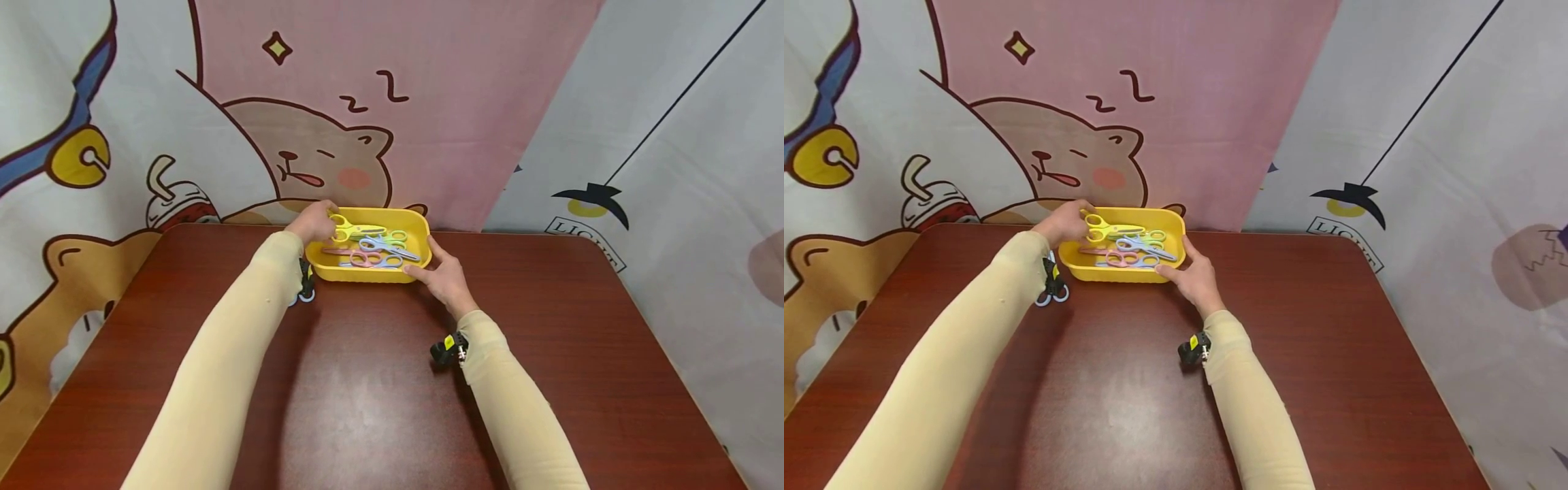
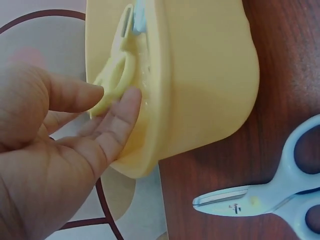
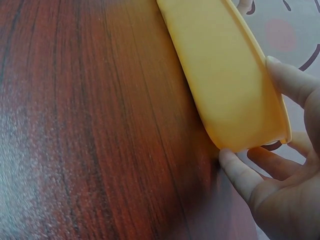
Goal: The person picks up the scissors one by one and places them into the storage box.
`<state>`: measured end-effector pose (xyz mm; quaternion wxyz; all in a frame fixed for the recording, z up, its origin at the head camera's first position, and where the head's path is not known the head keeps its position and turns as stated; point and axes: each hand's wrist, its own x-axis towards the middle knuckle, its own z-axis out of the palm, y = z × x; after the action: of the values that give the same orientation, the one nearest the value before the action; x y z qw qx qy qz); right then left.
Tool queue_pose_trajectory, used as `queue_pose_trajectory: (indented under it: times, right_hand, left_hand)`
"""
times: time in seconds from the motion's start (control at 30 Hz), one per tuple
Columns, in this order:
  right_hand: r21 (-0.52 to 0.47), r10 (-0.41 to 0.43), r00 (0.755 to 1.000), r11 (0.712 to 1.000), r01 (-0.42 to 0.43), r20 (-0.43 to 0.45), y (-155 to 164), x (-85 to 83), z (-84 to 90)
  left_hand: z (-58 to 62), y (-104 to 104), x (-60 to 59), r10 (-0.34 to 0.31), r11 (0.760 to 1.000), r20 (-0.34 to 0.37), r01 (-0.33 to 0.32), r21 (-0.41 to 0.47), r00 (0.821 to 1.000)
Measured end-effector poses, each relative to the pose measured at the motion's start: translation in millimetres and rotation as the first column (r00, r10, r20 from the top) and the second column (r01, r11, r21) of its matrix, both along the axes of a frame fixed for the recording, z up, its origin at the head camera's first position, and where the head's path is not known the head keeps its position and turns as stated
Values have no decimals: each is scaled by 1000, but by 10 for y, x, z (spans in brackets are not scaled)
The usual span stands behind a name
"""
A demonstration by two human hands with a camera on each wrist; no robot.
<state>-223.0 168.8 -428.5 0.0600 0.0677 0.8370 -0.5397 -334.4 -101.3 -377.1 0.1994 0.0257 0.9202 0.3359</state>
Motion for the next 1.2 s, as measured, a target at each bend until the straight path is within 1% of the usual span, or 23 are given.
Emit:
queue_pose_trajectory:
  times: [0.27,0.47,0.67,0.8,0.9,1.07,1.2]
  right_hand:
    - [6,-6,1000,1000,6,-2,-6,-2,-21]
    - [-3,-8,1000,1000,8,-4,-15,-8,-36]
    - [9,-6,1000,1000,7,-11,-8,-9,-41]
    - [21,-6,1000,1000,6,-11,-5,-17,-47]
    - [20,-2,1000,1000,2,-8,-2,-23,-46]
    - [19,-1,1000,1000,1,2,-3,-21,-33]
    - [16,-4,1000,1000,4,7,-5,-19,-35]
  left_hand:
    - [50,5,-7,17,1000,5,-17,-18,1000]
    - [52,-21,5,6,1000,-2,-6,-23,1000]
    - [103,-67,63,-32,999,-37,32,19,999]
    - [158,-96,115,-58,998,-68,60,23,996]
    - [178,-128,141,-63,997,-76,66,33,995]
    - [146,-211,168,-57,994,-96,66,87,994]
    - [129,-275,208,-53,992,-121,66,106,991]
